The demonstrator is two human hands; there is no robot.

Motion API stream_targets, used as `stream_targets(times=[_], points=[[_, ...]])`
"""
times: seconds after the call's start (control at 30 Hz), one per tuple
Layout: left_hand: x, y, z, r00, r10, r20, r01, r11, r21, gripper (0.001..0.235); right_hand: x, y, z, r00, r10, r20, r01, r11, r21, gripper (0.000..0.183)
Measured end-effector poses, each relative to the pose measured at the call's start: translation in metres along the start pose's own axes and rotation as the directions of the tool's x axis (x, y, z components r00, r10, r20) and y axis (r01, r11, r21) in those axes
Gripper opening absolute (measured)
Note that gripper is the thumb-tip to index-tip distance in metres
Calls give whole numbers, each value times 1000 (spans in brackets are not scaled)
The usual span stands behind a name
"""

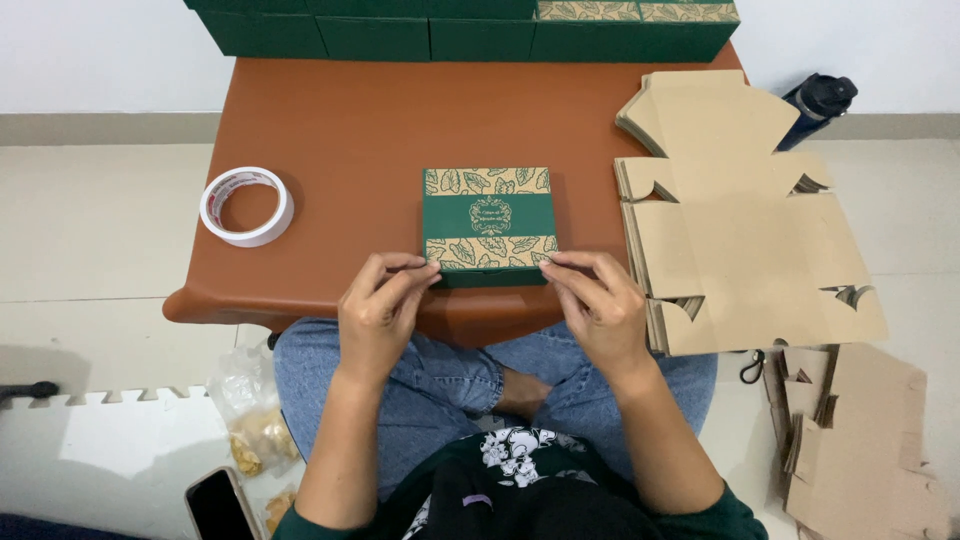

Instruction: Folding a pre-cut cardboard template into a decorative box and placing it on a stack.

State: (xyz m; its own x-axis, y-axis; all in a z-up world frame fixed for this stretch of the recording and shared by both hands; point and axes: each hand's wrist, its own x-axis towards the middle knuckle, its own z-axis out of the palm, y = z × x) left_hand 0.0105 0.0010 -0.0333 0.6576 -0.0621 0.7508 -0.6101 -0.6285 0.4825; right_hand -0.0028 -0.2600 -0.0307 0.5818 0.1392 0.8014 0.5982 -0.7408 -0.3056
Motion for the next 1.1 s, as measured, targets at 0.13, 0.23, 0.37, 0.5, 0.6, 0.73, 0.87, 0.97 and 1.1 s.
stream_targets(times=[0.13, 0.23, 0.37, 0.5, 0.6, 0.73, 0.87, 0.97, 1.1], points=[[-5, 5, 0, 999, -8, -41, 7, 999, -35, 20, 6, -19, -9, 993, 94, 72, -97, 995, 33, 16], [-11, 3, 3, 999, 2, -32, -1, 999, 36, 28, -3, -17, -3, 989, 129, 74, -130, 991, 9, 23], [-9, 9, 3, 999, 12, -43, -10, 998, 61, 27, -7, -12, 0, 993, 111, 46, -109, 993, -49, 22], [-4, 9, 9, 1000, 9, -20, -8, 999, 41, 29, 5, -16, -15, 990, 109, 87, -101, 991, -87, 20], [15, 21, 13, 1000, 23, -2, -23, 1000, -14, 27, 9, -1, -28, 989, 112, 91, -108, 993, -54, 21], [53, 33, 29, 997, 82, -1, -82, 993, -81, 24, 39, 10, -54, 997, 59, 54, -50, 986, -158, 20], [89, 32, 66, 999, 23, 36, -10, 943, -332, 23, 65, 40, -71, 995, 83, 57, -75, 988, -136, 18], [119, 21, 95, 995, 34, 93, -4, 954, -300, 23, 86, 69, -70, 985, 141, 96, -131, 986, -105, 22], [166, 13, 128, 981, 68, 180, -33, 980, -195, 23, 113, 124, -59, 981, 153, 119, -129, 973, -193, 27]])
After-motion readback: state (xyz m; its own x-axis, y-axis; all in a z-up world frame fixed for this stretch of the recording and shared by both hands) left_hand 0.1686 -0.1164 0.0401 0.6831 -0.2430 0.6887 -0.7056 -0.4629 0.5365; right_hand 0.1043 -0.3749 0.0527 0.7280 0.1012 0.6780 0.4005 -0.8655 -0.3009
